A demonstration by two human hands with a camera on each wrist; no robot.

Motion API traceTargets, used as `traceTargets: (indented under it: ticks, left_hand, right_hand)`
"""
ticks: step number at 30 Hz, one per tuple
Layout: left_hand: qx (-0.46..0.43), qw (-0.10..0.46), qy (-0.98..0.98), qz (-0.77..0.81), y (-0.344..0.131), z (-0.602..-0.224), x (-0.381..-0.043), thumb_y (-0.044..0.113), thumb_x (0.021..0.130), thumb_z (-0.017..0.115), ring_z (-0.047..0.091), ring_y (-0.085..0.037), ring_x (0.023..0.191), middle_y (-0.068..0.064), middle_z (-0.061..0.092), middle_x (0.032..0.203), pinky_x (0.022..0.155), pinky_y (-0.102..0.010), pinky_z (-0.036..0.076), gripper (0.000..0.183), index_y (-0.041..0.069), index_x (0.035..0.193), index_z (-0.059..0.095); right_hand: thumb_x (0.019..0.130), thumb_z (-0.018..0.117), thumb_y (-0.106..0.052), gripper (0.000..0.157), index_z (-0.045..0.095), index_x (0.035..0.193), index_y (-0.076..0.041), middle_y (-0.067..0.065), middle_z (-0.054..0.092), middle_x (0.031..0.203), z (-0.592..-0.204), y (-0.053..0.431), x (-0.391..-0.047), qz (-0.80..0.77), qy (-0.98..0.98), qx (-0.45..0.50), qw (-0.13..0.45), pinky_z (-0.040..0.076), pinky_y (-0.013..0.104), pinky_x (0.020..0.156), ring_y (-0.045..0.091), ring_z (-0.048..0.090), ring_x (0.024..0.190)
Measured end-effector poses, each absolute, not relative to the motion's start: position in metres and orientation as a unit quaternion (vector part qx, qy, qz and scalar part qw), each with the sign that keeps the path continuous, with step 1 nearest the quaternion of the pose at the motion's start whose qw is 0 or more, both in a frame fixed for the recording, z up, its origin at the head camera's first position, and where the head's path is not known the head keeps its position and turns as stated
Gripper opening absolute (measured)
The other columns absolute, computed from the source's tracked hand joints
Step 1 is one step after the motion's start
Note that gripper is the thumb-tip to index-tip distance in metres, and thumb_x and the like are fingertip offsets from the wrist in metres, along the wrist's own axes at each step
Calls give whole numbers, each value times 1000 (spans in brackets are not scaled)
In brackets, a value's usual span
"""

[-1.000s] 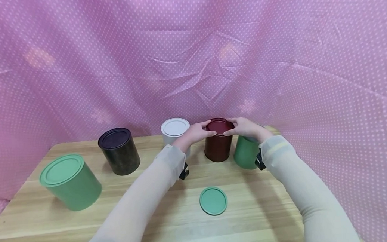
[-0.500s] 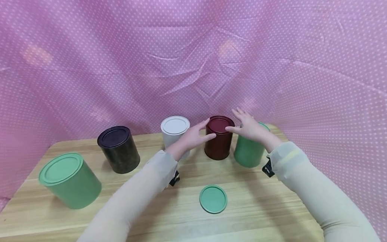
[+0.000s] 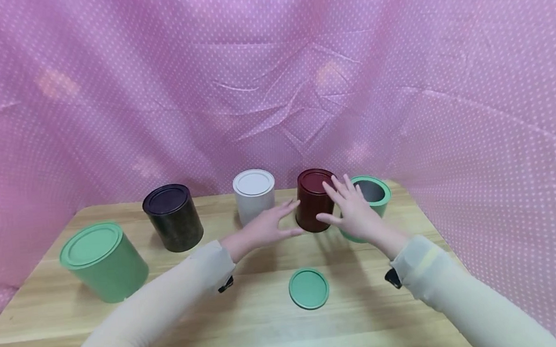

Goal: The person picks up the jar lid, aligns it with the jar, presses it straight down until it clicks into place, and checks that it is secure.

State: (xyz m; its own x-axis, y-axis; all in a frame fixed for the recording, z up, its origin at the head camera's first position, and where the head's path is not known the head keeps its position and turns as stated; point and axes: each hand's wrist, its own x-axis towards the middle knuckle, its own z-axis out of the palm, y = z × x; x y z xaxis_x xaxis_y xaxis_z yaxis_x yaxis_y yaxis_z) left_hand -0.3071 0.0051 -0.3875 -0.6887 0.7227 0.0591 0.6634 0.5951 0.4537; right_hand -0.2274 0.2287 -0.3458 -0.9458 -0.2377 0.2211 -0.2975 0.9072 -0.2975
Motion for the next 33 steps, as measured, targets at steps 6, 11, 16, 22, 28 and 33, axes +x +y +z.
traceTargets:
  ticks: [6, 11, 16, 22, 28, 33]
  left_hand:
    - [422, 72, 886, 181, -11, -405, -289, 54, 90, 60, 10, -33, 149, -10, 16, 162, 120, -51, 18, 81, 21, 155, 25]
    - [438, 44, 886, 143, -20, -419, -281, 56, 91, 57, 2, -35, 149, -10, 10, 163, 120, -55, 12, 81, 21, 155, 22]
    - [452, 45, 884, 113, -24, -432, -268, 61, 91, 52, -4, -38, 148, -9, 1, 163, 118, -59, 10, 82, 22, 156, 19]
    - [449, 68, 886, 92, -27, -444, -251, 66, 91, 46, -6, -40, 148, -10, -3, 163, 118, -60, 9, 85, 22, 157, 13]
    - [443, 80, 891, 67, -26, -450, -240, 69, 90, 42, 2, -42, 148, -13, 4, 163, 118, -61, 11, 87, 22, 157, 11]
    - [439, 91, 892, 61, -23, -453, -236, 70, 89, 44, 4, -41, 148, -13, 8, 163, 118, -60, 13, 87, 22, 157, 15]
  right_hand:
    - [88, 70, -26, 77, 32, 148, 3, 29, 22, 155, -367, 218, -199, 186, -963, 167, 101, 15, 71, 111, 52, 9, 143]
    - [87, 70, -26, 76, 34, 147, 3, 28, 25, 154, -389, 213, -190, 181, -962, 179, 93, 16, 68, 112, 52, 15, 142]
    - [87, 71, -24, 76, 34, 147, 3, 29, 26, 154, -412, 211, -181, 195, -958, 188, 91, 20, 67, 111, 51, 19, 141]
    - [84, 72, -26, 75, 39, 142, 10, 33, 33, 148, -434, 207, -168, 176, -952, 222, 115, 31, 64, 107, 53, 31, 135]
    - [86, 70, -34, 81, 34, 144, 10, 32, 29, 151, -447, 203, -158, 178, -960, 208, 67, 27, 62, 111, 50, 28, 138]
    - [86, 70, -36, 84, 32, 145, 10, 33, 27, 151, -454, 201, -153, 175, -963, 202, 29, 26, 62, 111, 50, 26, 139]
